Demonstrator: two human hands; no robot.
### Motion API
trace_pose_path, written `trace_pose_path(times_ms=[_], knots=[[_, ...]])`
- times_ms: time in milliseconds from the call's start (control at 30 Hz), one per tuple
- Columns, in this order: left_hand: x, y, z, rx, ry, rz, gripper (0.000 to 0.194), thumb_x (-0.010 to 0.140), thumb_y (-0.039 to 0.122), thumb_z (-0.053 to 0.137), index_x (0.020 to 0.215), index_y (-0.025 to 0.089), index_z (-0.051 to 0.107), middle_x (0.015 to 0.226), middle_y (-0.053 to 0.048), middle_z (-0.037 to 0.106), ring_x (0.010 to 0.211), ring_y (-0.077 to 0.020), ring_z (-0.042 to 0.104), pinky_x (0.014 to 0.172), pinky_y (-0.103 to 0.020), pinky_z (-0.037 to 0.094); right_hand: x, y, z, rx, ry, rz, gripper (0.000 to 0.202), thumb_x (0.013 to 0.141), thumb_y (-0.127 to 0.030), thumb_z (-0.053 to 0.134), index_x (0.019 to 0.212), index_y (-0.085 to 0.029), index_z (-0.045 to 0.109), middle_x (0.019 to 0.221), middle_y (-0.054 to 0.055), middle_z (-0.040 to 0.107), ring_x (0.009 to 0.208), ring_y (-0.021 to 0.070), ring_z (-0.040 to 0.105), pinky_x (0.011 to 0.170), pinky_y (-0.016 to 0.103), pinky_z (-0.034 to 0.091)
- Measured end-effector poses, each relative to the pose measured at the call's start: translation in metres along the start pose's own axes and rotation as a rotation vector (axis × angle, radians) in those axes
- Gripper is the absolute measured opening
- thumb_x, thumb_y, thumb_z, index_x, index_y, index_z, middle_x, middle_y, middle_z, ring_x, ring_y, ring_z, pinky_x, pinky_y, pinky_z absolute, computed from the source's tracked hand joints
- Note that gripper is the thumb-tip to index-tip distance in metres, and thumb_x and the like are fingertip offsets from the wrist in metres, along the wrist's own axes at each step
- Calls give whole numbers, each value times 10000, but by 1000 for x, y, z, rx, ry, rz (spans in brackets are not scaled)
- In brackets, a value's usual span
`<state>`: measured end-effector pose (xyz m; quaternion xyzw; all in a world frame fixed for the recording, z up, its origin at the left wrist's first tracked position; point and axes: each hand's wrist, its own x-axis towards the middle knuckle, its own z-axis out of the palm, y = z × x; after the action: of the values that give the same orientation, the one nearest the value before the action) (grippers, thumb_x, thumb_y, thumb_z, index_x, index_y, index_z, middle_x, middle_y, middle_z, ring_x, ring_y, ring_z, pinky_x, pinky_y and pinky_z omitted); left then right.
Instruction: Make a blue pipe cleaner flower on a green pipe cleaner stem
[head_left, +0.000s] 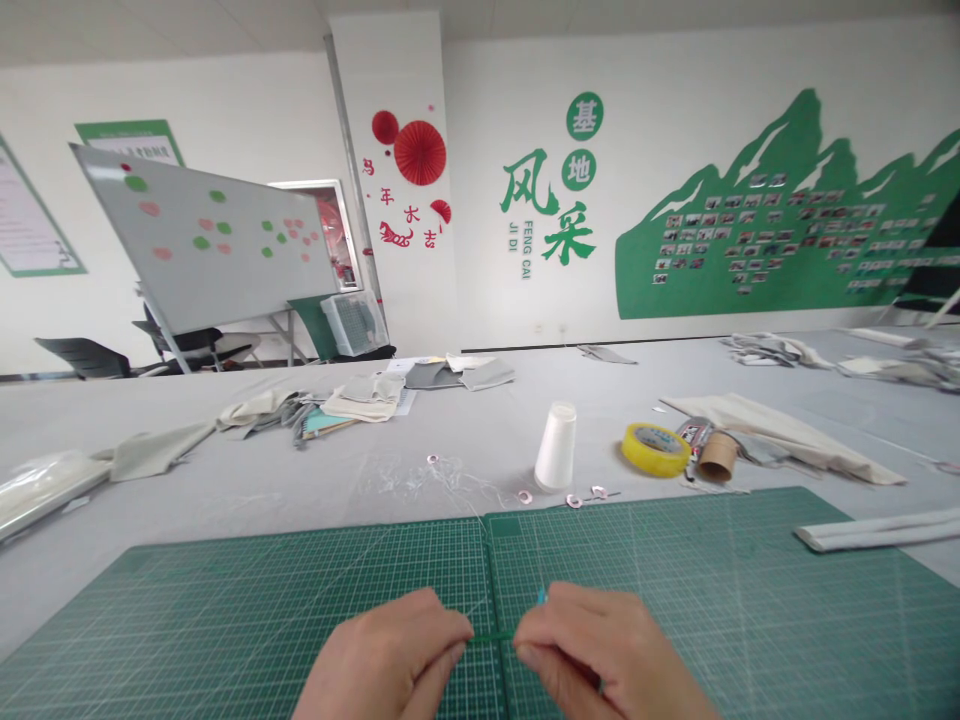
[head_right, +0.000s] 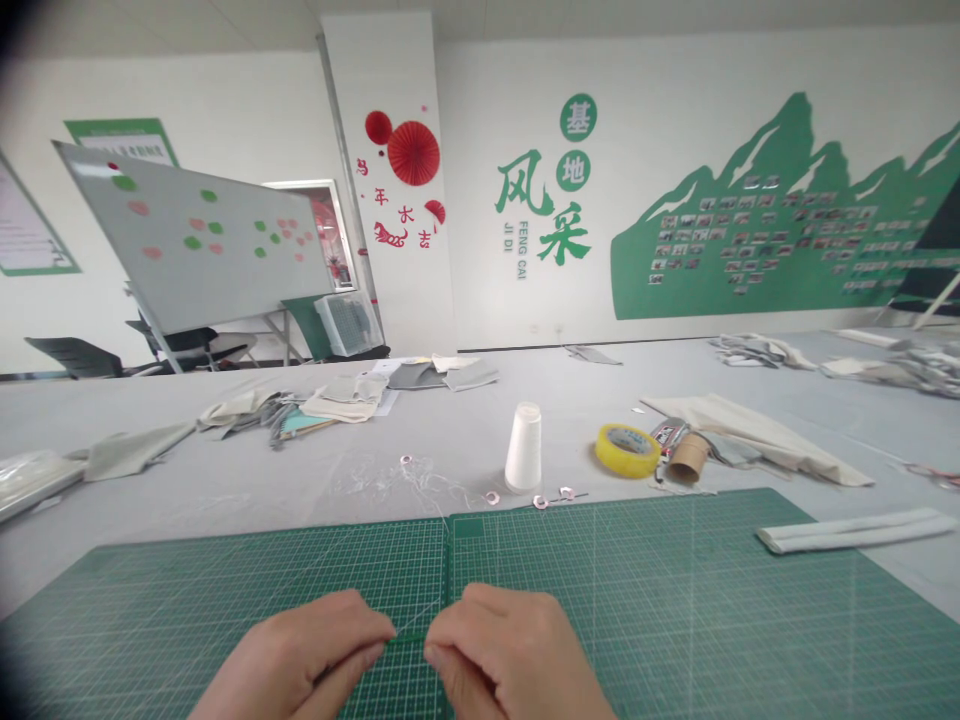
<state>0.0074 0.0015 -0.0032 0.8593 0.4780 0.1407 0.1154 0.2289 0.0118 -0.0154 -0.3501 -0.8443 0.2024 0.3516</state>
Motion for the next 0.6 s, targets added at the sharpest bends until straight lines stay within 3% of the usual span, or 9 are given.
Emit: trace_pose_path(times_ms=[233,600], knots=[[-1,-11,7,-118,234,-45,217,944,202,469,945,258,679,807,11,689,728,-149,675,663,-206,529,-1,1,6,-52,-90,-48,295,886,-147,463,720,-177,706,601,25,678,534,143,607,499,234,414],[0,-11,5,-268,373,-41,162,915,208,549,947,267,696,803,30,712,718,-141,683,654,-194,534,2,3,6,37,-126,16,312,889,-189,445,756,-146,723,646,67,712,578,160,642,544,236,455]])
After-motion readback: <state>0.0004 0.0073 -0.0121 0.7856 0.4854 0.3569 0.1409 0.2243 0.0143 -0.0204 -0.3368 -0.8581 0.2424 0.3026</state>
